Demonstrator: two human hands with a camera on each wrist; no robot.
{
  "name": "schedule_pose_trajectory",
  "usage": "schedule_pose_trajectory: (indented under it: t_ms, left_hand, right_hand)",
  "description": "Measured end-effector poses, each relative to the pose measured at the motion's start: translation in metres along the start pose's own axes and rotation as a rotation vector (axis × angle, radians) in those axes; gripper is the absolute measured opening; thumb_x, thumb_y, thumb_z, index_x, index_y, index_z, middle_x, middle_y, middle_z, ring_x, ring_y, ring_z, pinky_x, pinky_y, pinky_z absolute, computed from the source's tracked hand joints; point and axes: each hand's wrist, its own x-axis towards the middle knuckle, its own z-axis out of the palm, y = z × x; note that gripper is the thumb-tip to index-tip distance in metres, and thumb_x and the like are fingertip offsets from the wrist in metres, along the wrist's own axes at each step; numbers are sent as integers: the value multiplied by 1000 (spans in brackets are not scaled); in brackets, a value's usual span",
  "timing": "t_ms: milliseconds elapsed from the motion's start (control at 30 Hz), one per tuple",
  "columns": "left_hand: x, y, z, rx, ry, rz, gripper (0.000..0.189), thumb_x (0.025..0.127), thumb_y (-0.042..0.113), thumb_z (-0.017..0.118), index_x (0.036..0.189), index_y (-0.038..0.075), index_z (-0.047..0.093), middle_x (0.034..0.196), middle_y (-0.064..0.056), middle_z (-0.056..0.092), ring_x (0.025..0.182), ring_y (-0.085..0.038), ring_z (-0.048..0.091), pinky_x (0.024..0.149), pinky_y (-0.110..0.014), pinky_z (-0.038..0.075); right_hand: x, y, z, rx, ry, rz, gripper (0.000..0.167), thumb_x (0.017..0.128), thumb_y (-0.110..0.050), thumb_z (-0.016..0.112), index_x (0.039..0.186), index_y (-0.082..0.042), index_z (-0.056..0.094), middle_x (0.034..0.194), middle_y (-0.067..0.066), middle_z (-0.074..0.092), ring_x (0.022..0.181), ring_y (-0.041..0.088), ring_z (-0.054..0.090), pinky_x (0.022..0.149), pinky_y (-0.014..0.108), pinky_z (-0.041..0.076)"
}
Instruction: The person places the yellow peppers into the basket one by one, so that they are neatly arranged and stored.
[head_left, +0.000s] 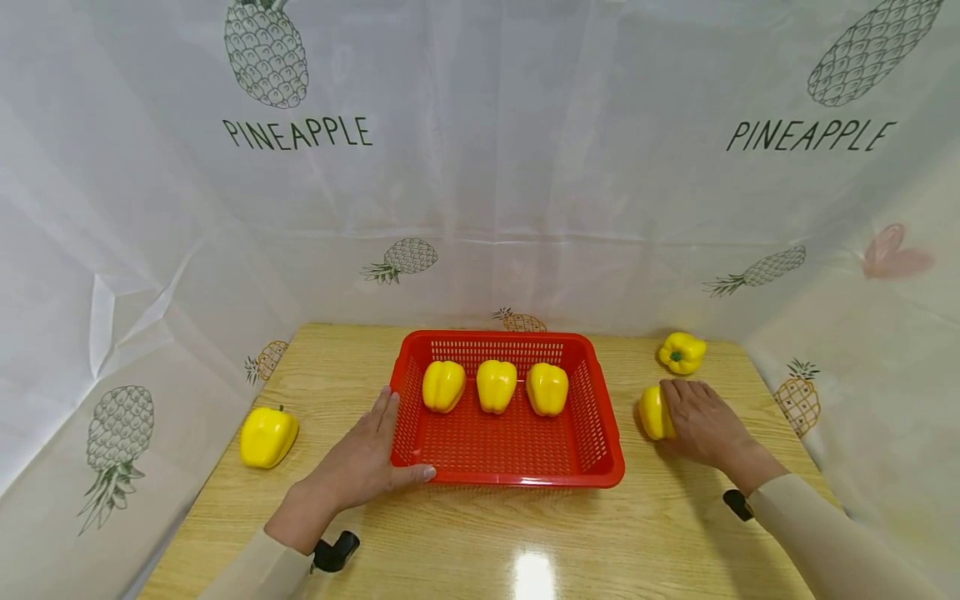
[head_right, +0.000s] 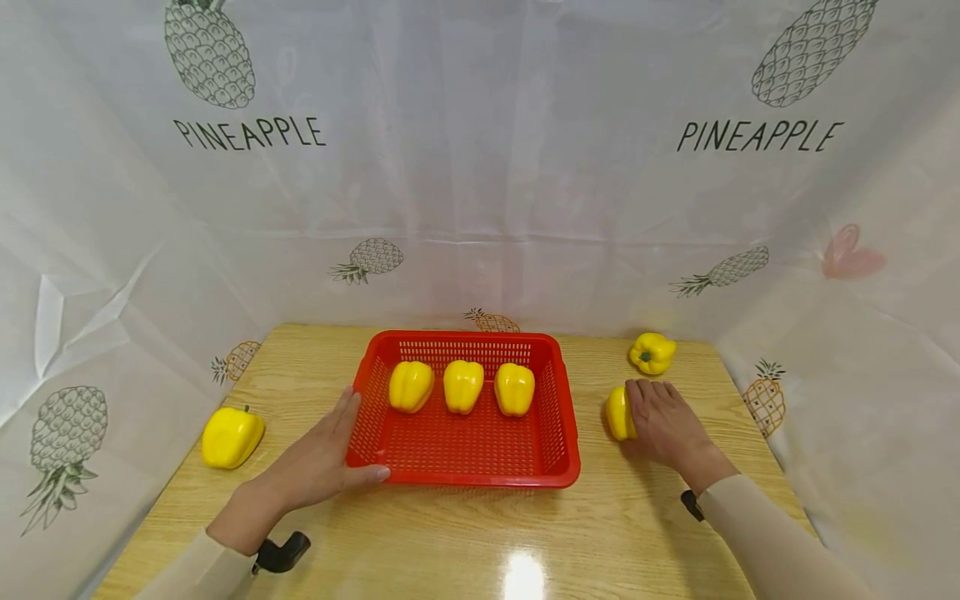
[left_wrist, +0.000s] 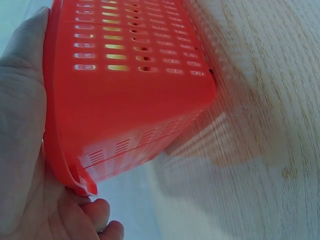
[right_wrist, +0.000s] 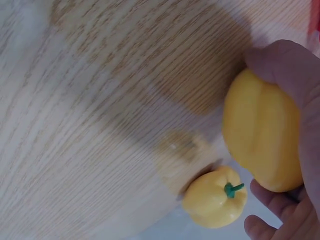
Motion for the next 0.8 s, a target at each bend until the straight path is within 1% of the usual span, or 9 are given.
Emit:
schedule_pose_trajectory:
  t_ms: [133, 300, 567, 733, 800]
  left_hand:
    - [0, 0, 0, -1, -1, 1, 136, 81, 88, 61, 167, -4, 11, 175, -26, 6, 158, -49, 24, 124, -63, 33]
    - [-1, -1, 0, 3, 4, 13, 137, 81, 91, 58, 167, -5, 11, 175, -26, 6, 160, -47, 20, 125, -62, 31]
    - [-1, -1, 0, 33, 36, 47, 135, 82, 89, 60, 165, -9, 15, 174, -29, 11, 162, -45, 11, 130, -60, 21]
    - [-1, -1, -2, 76, 23, 54, 136, 83, 92, 54, 164, -9, 16, 173, -30, 12, 162, -46, 11, 130, -60, 20]
    - [-1, -1, -4, 86, 11, 53, 135, 83, 92, 54, 164, -9, 17, 173, -30, 12, 162, -47, 11, 130, -61, 21]
  right_hand:
    - [2, 3, 2, -26, 66, 10, 99, 62, -43, 98, 125, 12, 46, 105, 27, 57, 97, 45, 60, 91, 60, 57]
    - [5, 4, -2, -50, 95, 25, 97, 63, -47, 97, 122, 10, 46, 102, 25, 57, 94, 44, 60, 80, 56, 59]
    - [10, 3, -11, -72, 100, 18, 94, 66, -49, 96, 120, 10, 46, 100, 25, 57, 92, 43, 60, 75, 54, 59]
    - [15, 1, -16, -81, 112, 10, 95, 67, -49, 93, 124, 11, 47, 102, 27, 60, 92, 43, 62, 74, 54, 60]
    - [18, 0, -19, -88, 126, 3, 95, 67, -50, 92, 124, 12, 47, 101, 27, 60, 91, 43, 62, 72, 53, 59]
